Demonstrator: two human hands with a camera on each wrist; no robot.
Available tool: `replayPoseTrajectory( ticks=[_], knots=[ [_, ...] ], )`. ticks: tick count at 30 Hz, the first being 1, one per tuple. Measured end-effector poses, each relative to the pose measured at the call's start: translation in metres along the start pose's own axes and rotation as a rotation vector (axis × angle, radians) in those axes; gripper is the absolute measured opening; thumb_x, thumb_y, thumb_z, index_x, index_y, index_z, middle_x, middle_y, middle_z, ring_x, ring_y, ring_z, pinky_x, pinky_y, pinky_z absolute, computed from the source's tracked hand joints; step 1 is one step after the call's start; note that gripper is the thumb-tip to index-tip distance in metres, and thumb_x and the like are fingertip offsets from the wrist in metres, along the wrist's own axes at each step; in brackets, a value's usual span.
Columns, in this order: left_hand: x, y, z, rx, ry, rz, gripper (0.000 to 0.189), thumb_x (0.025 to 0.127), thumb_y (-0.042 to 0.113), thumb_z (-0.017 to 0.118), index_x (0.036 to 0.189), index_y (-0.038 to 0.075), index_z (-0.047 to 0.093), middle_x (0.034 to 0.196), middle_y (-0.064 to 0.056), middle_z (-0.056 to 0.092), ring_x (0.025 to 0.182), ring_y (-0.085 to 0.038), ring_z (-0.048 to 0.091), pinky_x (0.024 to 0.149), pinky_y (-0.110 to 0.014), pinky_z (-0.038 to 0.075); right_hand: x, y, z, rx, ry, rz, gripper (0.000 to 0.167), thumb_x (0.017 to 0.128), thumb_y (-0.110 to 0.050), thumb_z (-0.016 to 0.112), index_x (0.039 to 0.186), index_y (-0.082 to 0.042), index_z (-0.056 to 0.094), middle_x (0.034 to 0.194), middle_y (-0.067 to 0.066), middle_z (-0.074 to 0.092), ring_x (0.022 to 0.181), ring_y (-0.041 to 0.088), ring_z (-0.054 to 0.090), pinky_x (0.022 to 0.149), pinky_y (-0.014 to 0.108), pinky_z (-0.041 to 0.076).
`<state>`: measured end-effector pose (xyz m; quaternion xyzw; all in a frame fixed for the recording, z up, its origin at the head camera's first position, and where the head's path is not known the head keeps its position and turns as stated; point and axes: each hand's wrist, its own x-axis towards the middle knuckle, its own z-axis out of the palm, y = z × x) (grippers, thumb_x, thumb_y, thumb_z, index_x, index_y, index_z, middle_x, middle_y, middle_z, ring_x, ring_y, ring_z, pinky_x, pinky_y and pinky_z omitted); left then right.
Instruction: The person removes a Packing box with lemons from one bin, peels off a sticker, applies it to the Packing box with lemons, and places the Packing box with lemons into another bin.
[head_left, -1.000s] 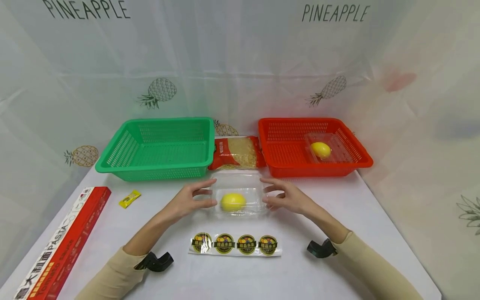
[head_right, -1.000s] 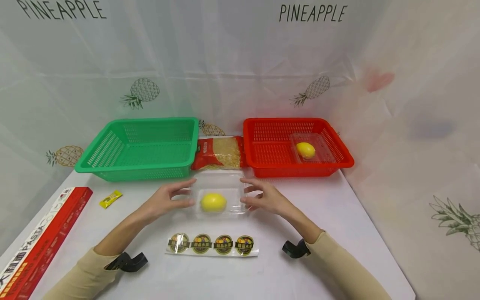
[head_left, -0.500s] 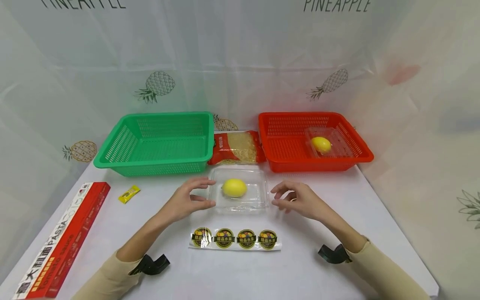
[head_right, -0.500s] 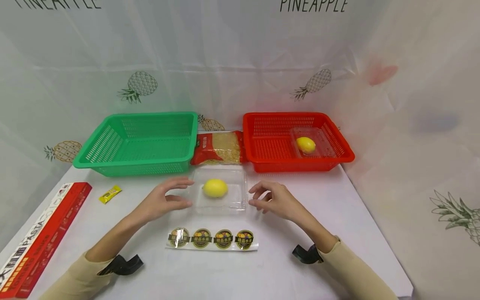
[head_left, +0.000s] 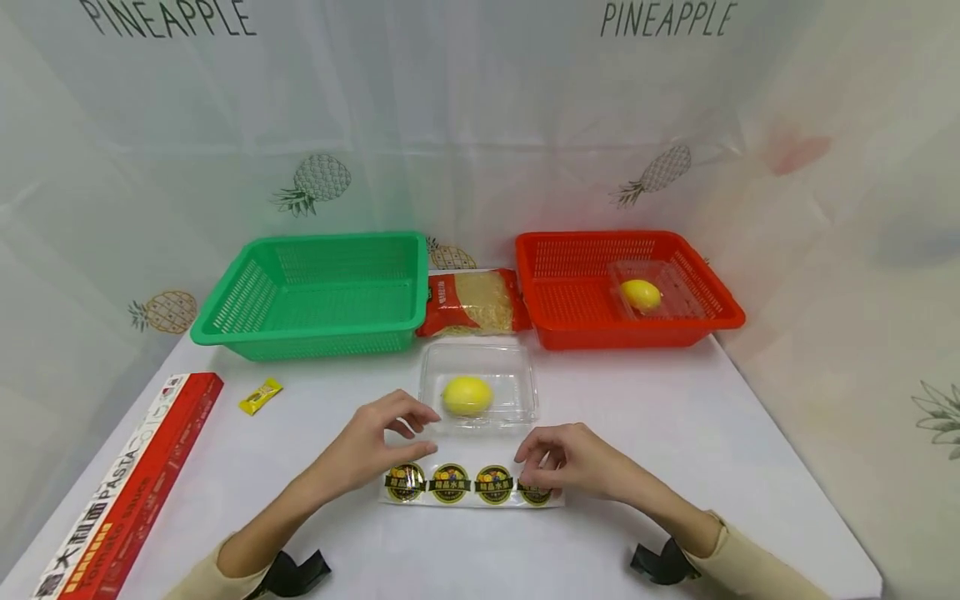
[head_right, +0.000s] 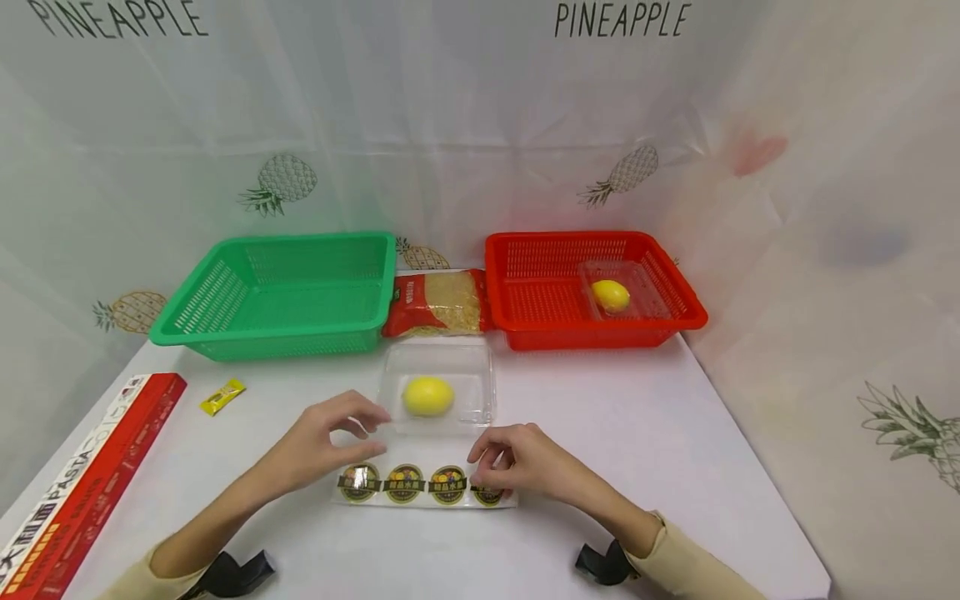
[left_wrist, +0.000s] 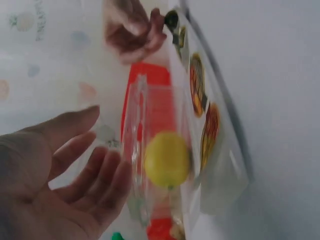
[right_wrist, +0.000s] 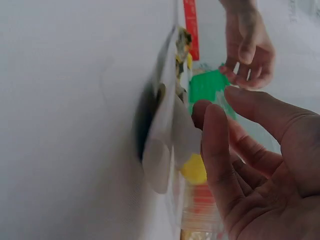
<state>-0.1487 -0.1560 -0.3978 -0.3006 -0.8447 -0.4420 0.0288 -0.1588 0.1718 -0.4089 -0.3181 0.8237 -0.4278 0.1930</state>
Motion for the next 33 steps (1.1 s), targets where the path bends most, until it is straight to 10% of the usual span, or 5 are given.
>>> replayPoseTrajectory(
  ticks=[11,33],
  knots=[
    [-0.011,0.004,0.035,0.008,-0.306,0.005,0.028,0.085,0.022,0.078,0.111,0.016,0.069,0.102,0.003,0.068,0.089,-0.009,0.065,0.078,-0.023,0.056,0.004,0.004,0.017,-0.072,0.029,0.018,0.016,0.085,-0.019,0.076,0.1,-0.014,0.07,0.08,-0.009,0.07,0.063,-0.001,0.06,0.055,0.021,0.053],
    [-0.008,-0.004,0.045,0.207,-0.319,-0.021,0.027,0.084,0.018,0.077,0.109,0.023,0.069,0.106,0.012,0.064,0.101,-0.005,0.057,0.09,-0.028,0.05,0.012,0.003,0.026,-0.108,0.028,0.051,0.014,0.085,-0.019,0.076,0.098,-0.018,0.071,0.077,-0.011,0.07,0.063,0.0,0.06,0.06,0.017,0.05]
  ],
)
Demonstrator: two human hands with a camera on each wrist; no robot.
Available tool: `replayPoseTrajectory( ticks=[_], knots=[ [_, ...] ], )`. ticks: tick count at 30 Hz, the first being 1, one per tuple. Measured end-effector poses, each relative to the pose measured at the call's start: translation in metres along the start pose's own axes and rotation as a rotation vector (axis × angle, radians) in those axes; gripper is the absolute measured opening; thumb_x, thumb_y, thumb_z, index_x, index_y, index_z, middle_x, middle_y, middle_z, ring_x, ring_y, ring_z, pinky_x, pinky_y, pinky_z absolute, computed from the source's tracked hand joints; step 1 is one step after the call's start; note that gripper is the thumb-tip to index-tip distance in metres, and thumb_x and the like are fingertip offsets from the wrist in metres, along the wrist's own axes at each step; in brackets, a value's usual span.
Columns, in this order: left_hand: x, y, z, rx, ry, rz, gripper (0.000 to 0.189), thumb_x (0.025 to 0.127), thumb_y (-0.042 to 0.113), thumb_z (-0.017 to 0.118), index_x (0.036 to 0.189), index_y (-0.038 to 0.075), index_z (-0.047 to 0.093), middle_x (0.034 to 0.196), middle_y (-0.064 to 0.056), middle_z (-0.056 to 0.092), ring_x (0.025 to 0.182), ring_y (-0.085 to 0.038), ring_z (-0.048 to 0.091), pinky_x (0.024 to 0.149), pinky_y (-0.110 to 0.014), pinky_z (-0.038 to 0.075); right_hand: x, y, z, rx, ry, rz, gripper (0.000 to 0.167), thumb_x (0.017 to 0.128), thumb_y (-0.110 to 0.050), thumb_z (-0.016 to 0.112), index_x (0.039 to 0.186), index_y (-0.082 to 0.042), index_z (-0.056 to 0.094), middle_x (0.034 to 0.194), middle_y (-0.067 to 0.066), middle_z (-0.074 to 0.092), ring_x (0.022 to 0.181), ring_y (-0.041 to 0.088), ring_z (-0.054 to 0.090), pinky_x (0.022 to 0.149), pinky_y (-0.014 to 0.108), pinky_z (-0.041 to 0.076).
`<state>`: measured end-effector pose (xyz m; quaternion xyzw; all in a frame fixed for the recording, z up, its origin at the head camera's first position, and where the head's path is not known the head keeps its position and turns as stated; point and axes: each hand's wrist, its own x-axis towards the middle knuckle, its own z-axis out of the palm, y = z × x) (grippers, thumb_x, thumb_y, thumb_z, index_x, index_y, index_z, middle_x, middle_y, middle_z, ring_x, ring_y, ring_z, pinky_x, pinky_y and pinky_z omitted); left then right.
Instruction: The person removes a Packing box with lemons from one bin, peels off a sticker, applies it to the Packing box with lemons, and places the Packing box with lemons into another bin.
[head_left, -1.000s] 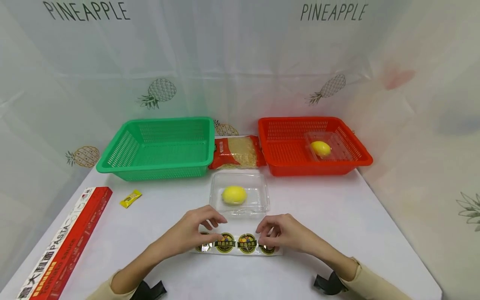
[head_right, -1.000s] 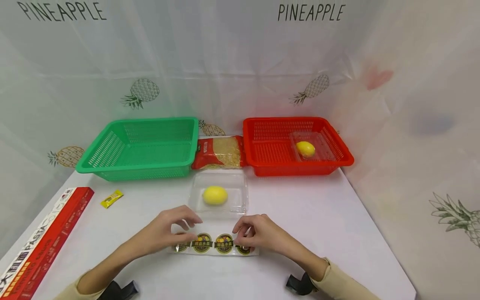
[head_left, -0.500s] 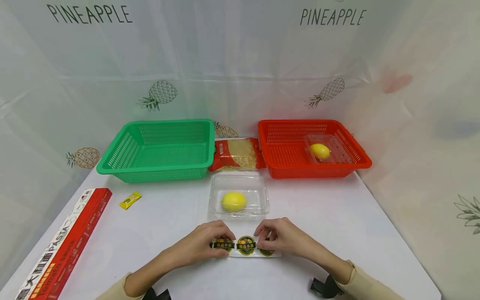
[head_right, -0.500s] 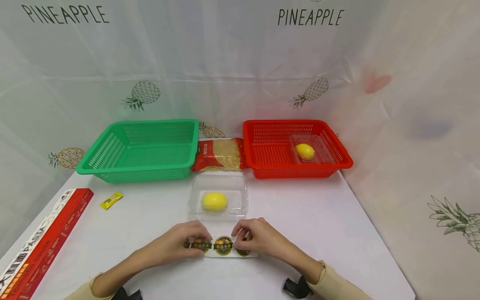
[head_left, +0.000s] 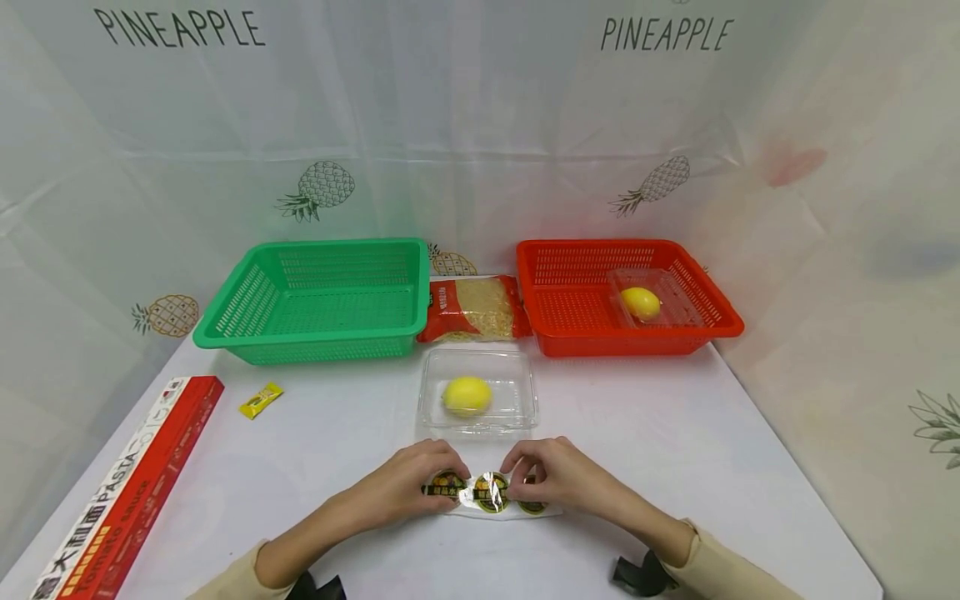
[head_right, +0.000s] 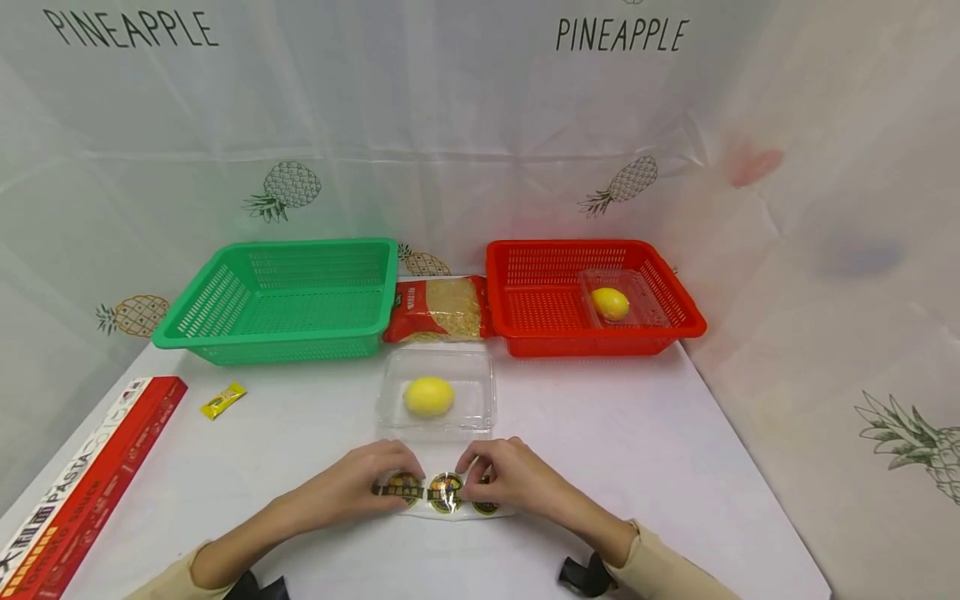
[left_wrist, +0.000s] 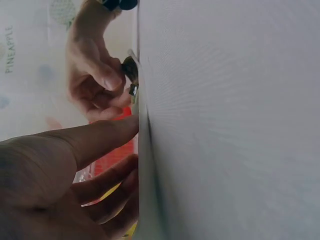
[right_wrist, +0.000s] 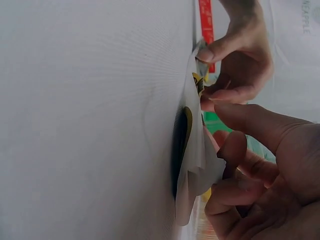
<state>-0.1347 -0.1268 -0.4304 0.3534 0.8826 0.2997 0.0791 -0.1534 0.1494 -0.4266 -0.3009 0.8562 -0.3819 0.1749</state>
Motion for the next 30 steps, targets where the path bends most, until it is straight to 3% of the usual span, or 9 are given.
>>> replayPoseTrajectory(
  ticks=[12,22,30],
  knots=[
    [0.0008,-0.0014,0.0038,0.09,-0.016,0.02,0.029,0.081,0.025,0.08,0.109,0.019,0.073,0.112,0.012,0.064,0.107,-0.005,0.056,0.093,-0.027,0.05,0.0031,0.001,0.003,-0.014,0.005,-0.035,0.016,0.082,-0.011,0.077,0.095,-0.019,0.073,0.076,-0.013,0.069,0.064,-0.001,0.059,0.061,0.017,0.05],
    [-0.0019,-0.0059,0.0006,0.074,-0.02,-0.032,0.035,0.08,0.026,0.081,0.113,0.019,0.073,0.109,0.014,0.062,0.105,-0.005,0.055,0.092,-0.028,0.05,0.0036,0.001,0.0033,-0.016,-0.003,-0.034,0.01,0.082,-0.01,0.076,0.089,-0.017,0.076,0.073,-0.014,0.069,0.06,-0.003,0.055,0.057,0.015,0.048],
    [-0.0018,-0.0046,-0.0002,0.095,-0.027,-0.034,0.036,0.08,0.027,0.081,0.113,0.018,0.074,0.107,0.012,0.061,0.103,-0.004,0.055,0.091,-0.028,0.051,0.004,0.0004,0.0023,-0.021,-0.009,-0.03,0.008,0.082,-0.01,0.076,0.087,-0.017,0.077,0.074,-0.014,0.07,0.06,-0.003,0.056,0.058,0.015,0.048]
  ],
)
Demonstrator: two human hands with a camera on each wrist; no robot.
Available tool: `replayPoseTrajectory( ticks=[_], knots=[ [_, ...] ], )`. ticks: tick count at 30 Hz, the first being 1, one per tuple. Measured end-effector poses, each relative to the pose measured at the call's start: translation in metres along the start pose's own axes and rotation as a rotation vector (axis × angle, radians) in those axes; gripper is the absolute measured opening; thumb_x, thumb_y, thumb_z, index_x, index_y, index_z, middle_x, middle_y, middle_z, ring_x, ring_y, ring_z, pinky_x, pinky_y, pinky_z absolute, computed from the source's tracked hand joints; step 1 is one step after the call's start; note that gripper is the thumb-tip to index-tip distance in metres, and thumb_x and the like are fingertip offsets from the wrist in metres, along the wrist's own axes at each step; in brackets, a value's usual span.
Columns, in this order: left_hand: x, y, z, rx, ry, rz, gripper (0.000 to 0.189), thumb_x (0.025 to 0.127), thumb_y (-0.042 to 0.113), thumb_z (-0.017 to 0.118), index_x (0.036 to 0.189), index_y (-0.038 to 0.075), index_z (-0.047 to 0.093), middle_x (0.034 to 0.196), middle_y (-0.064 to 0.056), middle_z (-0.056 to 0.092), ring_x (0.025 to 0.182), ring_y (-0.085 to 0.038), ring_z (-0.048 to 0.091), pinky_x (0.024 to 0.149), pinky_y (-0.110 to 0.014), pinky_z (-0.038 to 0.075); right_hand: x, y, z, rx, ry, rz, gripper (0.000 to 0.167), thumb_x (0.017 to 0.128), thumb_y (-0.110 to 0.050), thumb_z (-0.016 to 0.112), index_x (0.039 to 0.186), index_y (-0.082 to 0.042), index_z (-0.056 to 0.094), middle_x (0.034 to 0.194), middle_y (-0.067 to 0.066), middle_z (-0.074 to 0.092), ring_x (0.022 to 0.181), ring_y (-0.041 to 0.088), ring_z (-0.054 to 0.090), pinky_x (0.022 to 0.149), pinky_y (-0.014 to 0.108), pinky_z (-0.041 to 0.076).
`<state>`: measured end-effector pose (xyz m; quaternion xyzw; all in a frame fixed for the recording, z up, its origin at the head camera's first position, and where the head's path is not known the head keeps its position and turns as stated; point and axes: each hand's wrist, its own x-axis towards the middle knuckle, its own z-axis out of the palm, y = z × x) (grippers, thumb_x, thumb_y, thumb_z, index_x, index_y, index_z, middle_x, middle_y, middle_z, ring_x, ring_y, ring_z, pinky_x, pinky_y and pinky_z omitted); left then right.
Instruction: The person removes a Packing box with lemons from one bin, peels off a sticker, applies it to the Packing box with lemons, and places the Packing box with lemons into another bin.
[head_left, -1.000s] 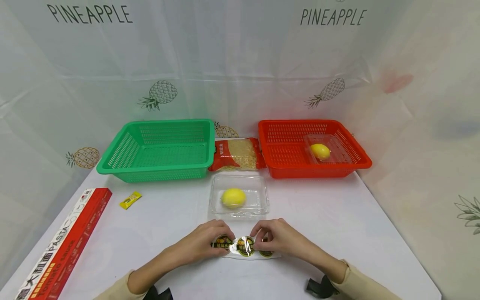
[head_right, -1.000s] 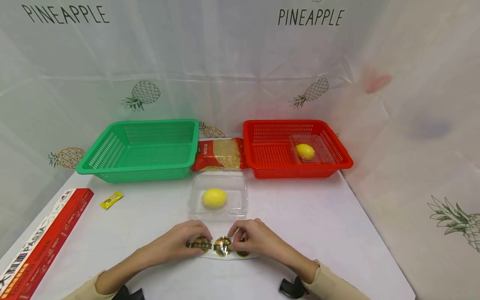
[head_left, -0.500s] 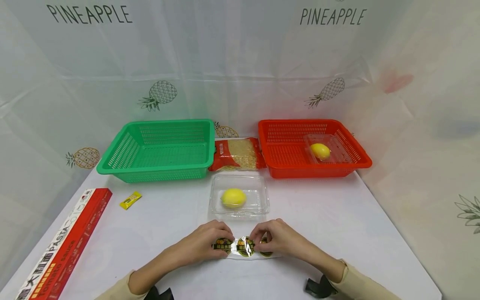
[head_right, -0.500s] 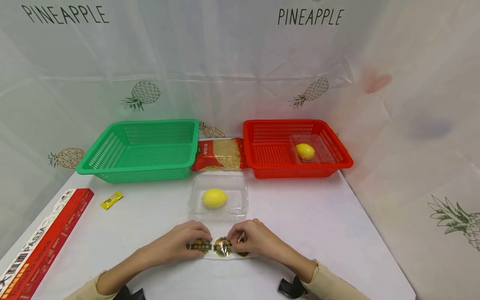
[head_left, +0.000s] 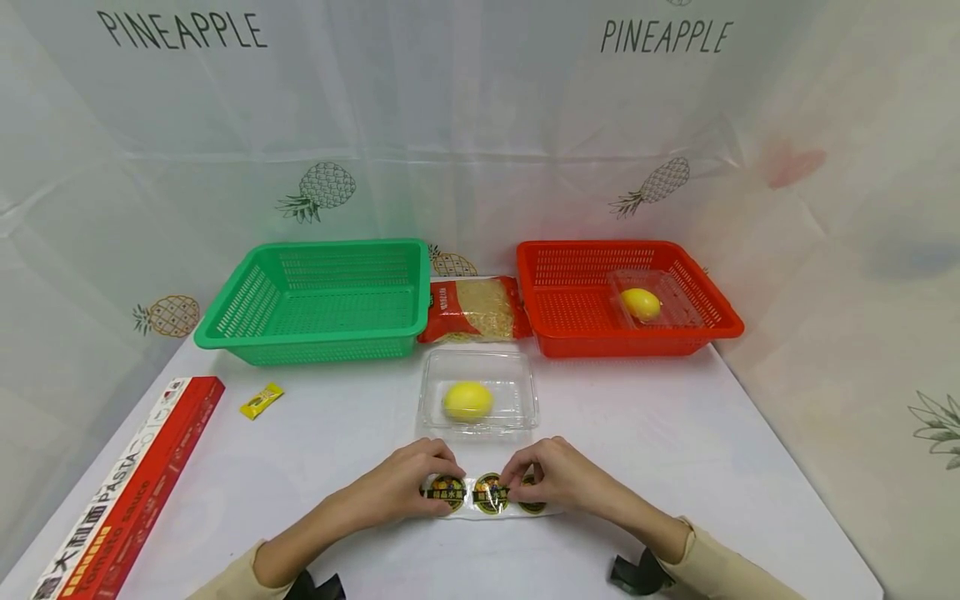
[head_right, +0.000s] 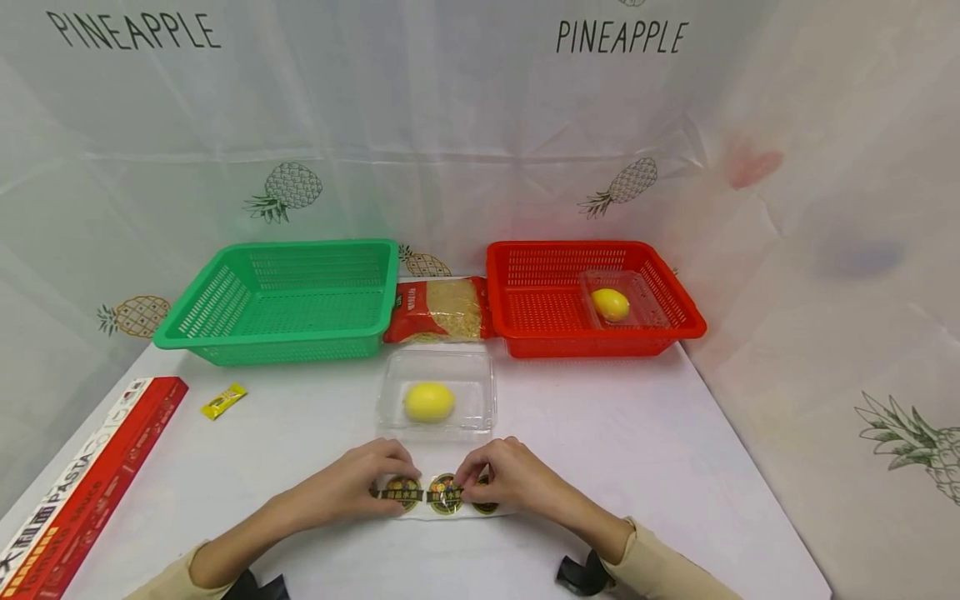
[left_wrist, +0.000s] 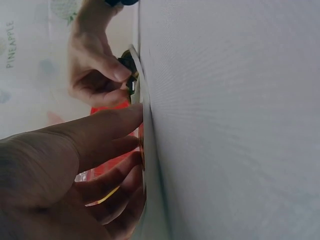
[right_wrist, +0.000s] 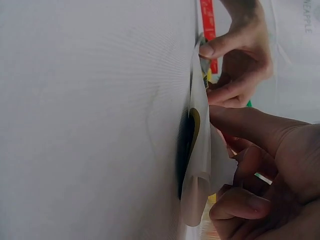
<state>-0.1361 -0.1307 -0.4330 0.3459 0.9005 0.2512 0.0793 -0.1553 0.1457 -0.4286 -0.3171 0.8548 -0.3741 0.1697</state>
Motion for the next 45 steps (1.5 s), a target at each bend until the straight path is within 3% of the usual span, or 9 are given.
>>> replayPoseTrajectory(
  ticks=[19,30,38,45],
  knots=[
    [0.003,-0.001,-0.002,-0.003,-0.017,-0.028,0.034,0.079,0.03,0.082,0.11,0.018,0.075,0.106,0.014,0.059,0.103,-0.004,0.054,0.091,-0.027,0.05,-0.001,-0.007,-0.007,0.005,0.017,0.031,0.011,0.083,-0.01,0.075,0.089,-0.019,0.078,0.08,-0.013,0.072,0.055,-0.004,0.046,0.052,0.014,0.041],
    [0.003,-0.002,-0.001,-0.011,-0.02,-0.031,0.035,0.079,0.031,0.082,0.112,0.02,0.074,0.106,0.015,0.059,0.102,-0.003,0.054,0.091,-0.027,0.05,-0.003,-0.006,-0.013,-0.028,0.062,-0.021,0.014,0.082,-0.015,0.079,0.092,-0.023,0.078,0.084,-0.014,0.074,0.054,-0.004,0.042,0.05,0.014,0.037],
    [0.003,-0.001,-0.004,-0.018,-0.043,-0.042,0.038,0.079,0.033,0.082,0.114,0.021,0.073,0.105,0.012,0.061,0.098,-0.002,0.053,0.087,-0.024,0.051,-0.003,-0.013,-0.026,-0.047,0.077,-0.006,0.013,0.082,-0.022,0.079,0.094,-0.028,0.078,0.086,-0.018,0.073,0.053,-0.002,0.04,0.049,0.015,0.033],
    [0.003,0.002,-0.007,-0.022,-0.018,-0.014,0.036,0.081,0.036,0.079,0.113,0.02,0.073,0.104,0.011,0.063,0.097,-0.003,0.056,0.085,-0.024,0.051,0.001,-0.018,-0.041,-0.056,0.125,-0.043,0.014,0.083,-0.019,0.079,0.095,-0.025,0.078,0.087,-0.014,0.074,0.054,-0.001,0.039,0.049,0.015,0.032]
  ],
)
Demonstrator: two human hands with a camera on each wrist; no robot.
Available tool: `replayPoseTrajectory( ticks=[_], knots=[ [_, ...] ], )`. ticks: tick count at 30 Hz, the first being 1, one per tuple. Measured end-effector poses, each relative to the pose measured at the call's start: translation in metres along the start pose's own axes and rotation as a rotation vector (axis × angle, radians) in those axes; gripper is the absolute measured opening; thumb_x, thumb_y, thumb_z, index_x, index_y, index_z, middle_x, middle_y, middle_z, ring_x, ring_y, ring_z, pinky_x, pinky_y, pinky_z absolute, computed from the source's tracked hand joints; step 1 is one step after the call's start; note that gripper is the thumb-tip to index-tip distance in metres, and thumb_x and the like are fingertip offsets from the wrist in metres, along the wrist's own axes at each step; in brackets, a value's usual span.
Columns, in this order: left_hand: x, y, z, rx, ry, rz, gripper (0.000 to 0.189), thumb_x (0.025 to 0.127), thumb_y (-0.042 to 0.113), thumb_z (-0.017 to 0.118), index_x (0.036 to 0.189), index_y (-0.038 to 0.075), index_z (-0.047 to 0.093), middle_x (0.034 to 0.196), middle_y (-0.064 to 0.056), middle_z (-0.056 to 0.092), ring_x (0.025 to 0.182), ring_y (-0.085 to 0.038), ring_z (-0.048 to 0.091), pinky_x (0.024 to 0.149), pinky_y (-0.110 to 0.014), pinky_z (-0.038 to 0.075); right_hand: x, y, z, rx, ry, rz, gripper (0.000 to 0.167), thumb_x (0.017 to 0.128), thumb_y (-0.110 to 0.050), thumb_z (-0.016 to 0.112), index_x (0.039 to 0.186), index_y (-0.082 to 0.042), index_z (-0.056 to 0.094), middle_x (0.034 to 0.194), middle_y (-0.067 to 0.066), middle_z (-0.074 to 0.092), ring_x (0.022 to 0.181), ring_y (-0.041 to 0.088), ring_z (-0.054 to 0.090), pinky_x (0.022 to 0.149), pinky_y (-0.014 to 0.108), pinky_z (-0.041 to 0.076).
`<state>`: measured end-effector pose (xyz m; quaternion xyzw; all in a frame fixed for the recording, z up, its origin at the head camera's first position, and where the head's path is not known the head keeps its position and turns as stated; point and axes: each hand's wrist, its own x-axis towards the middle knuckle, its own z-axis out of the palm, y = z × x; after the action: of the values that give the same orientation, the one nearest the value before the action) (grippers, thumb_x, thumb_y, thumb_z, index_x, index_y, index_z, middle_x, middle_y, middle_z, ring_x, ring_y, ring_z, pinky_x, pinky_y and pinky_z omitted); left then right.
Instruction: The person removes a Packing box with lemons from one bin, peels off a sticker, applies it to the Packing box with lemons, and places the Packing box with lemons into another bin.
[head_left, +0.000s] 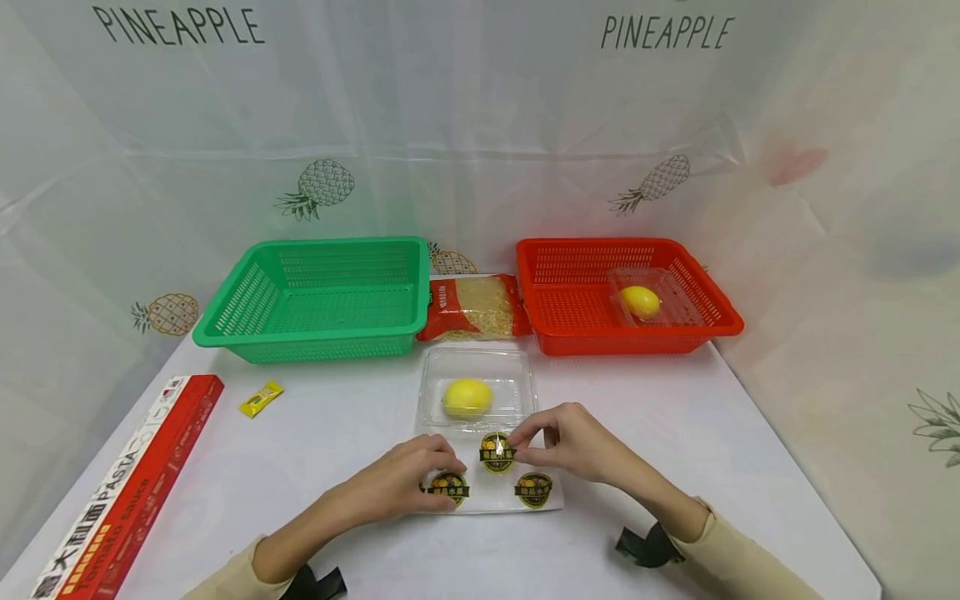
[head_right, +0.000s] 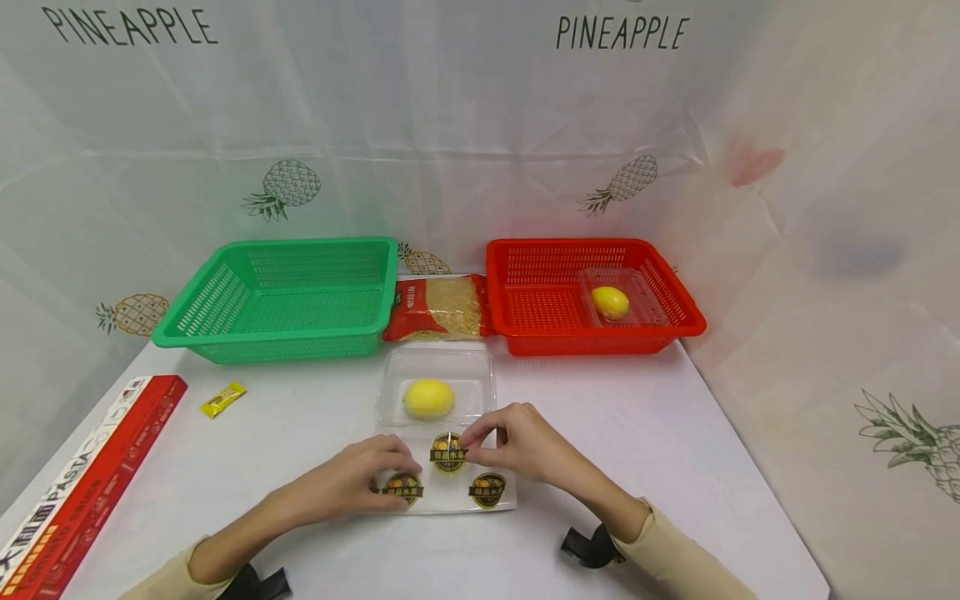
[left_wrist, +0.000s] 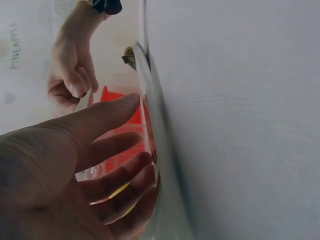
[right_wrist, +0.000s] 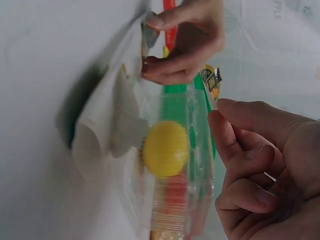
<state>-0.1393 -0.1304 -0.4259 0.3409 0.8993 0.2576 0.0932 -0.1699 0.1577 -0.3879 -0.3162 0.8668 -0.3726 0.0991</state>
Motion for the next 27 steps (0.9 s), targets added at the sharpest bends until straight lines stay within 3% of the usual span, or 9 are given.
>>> replayPoseTrajectory(
  ticks=[7,14,21,27],
  knots=[
    [0.002,0.004,-0.012,-0.066,0.065,0.053,0.031,0.088,0.035,0.073,0.113,0.016,0.072,0.104,0.007,0.068,0.093,-0.008,0.062,0.08,-0.024,0.052,0.009,-0.003,-0.015,-0.003,0.035,-0.017,0.013,0.083,-0.02,0.079,0.095,-0.026,0.078,0.086,-0.012,0.074,0.053,0.0,0.039,0.049,0.016,0.032],
    [0.01,0.003,-0.039,-0.135,0.216,0.126,0.024,0.09,0.028,0.072,0.111,0.016,0.071,0.102,0.005,0.072,0.086,-0.001,0.065,0.078,-0.023,0.057,0.023,-0.002,-0.026,-0.004,0.054,-0.027,0.013,0.083,-0.021,0.079,0.095,-0.025,0.078,0.087,-0.01,0.075,0.053,0.003,0.041,0.049,0.017,0.033],
    [0.028,-0.006,-0.056,-0.204,0.324,0.127,0.022,0.089,0.02,0.074,0.109,0.011,0.071,0.101,-0.002,0.074,0.083,-0.003,0.067,0.077,-0.025,0.058,0.041,0.0,-0.032,-0.017,0.05,-0.019,0.013,0.083,-0.022,0.079,0.096,-0.023,0.079,0.089,-0.008,0.075,0.057,0.008,0.044,0.051,0.018,0.036],
    [0.049,-0.021,-0.06,-0.275,0.36,0.091,0.023,0.089,0.023,0.073,0.109,0.012,0.072,0.097,0.001,0.075,0.083,-0.007,0.069,0.076,-0.023,0.058,0.056,0.006,-0.033,-0.02,0.057,-0.008,0.013,0.084,-0.024,0.079,0.096,-0.023,0.079,0.088,-0.009,0.076,0.057,0.009,0.043,0.05,0.019,0.034]
  ],
)
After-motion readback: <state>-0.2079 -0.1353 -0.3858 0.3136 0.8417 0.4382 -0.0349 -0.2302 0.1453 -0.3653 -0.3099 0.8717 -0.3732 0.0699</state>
